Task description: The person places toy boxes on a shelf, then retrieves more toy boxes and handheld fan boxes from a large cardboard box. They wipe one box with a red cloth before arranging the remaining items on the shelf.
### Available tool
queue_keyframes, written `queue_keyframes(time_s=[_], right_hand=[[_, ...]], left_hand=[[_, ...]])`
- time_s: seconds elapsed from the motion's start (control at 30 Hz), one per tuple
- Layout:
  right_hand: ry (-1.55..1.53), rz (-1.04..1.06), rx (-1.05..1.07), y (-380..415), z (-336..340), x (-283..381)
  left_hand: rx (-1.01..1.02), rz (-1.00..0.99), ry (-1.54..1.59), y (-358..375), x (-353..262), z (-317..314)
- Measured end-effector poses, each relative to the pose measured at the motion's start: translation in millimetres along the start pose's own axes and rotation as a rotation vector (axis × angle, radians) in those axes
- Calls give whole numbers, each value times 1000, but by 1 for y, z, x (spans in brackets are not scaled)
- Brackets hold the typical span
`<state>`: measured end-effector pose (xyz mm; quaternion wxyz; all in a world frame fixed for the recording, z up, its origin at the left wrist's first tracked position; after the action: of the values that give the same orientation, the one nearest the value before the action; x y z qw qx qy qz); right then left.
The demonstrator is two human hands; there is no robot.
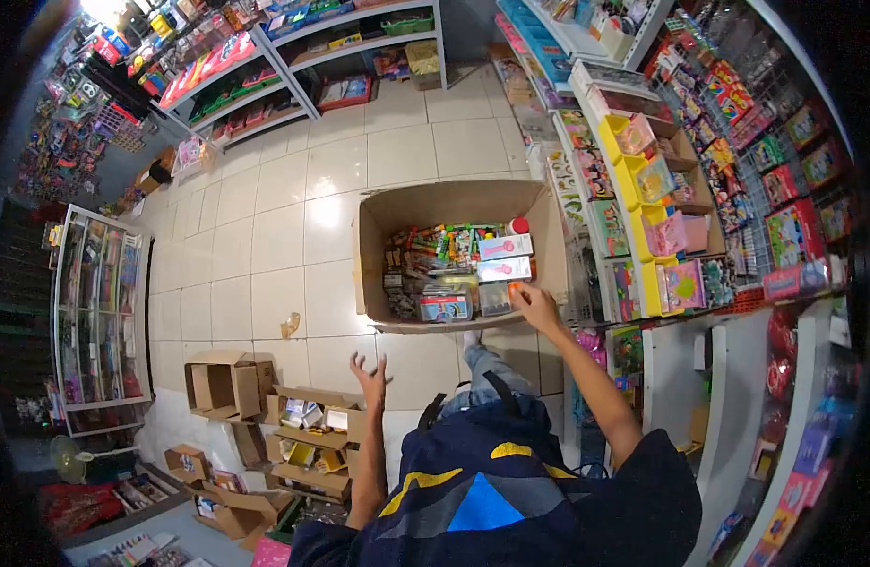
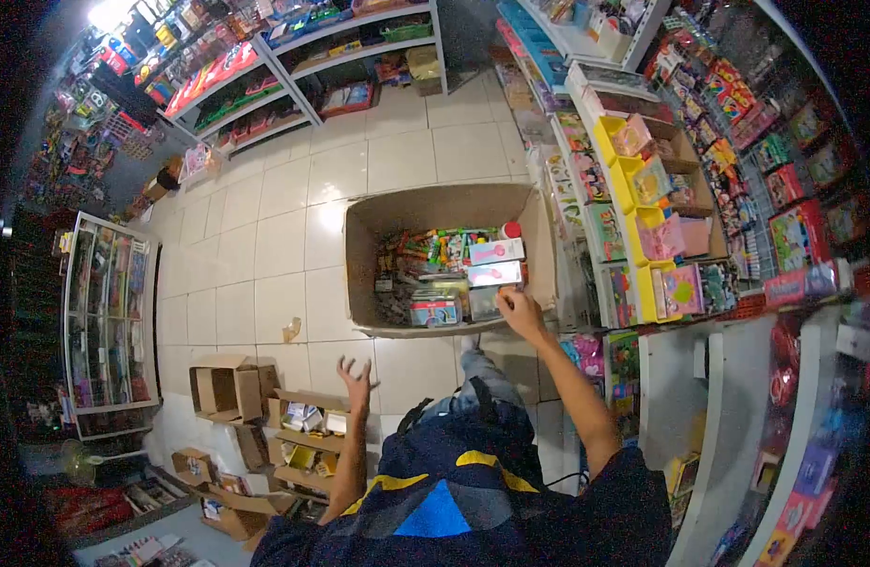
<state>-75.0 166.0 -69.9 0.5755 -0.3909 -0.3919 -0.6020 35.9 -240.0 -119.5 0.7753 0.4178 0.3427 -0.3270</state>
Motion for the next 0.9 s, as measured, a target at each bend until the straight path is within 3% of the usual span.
queue_keyframes(time_s=[0.1,0.2,0.33,0.4,0.47,0.6,0.8,0.83,0.9], right_hand=[[-5,-169,152,-45,-10,-47],[71,-262,301,-69,-29,-100],[218,-315,402,-96,-59,-120],[235,-316,381,-100,-79,-96],[156,-307,322,-113,-101,-66],[50,-141,495,-136,-187,-88],[394,-91,762,-160,-282,-61],[434,-132,889,-165,-289,-55],[471,-2,781,-164,-321,-81]], left_hand=[[82,-18,68,-23,-84,-22],[182,45,-3,-44,-126,-41],[107,19,-85,-66,-99,-54],[77,3,-121,-64,-94,-57],[46,-119,-238,-83,-51,-54],[26,-66,-175,-71,-80,-56],[-57,11,-219,-65,-105,-61],[-87,67,-242,-62,-111,-62],[-84,87,-241,-64,-109,-62]])
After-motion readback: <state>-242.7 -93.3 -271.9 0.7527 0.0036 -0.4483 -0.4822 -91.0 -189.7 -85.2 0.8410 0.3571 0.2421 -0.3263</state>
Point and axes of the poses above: each hand's wrist, its own y-axis away from the middle knuckle, its own z-axis out of the back of the hand, x = y × z, the point moved 1 cm from there along -y, towards the middle knuckle, and after that the axes turned 15 degrees about -y, right-handed, at the moved point
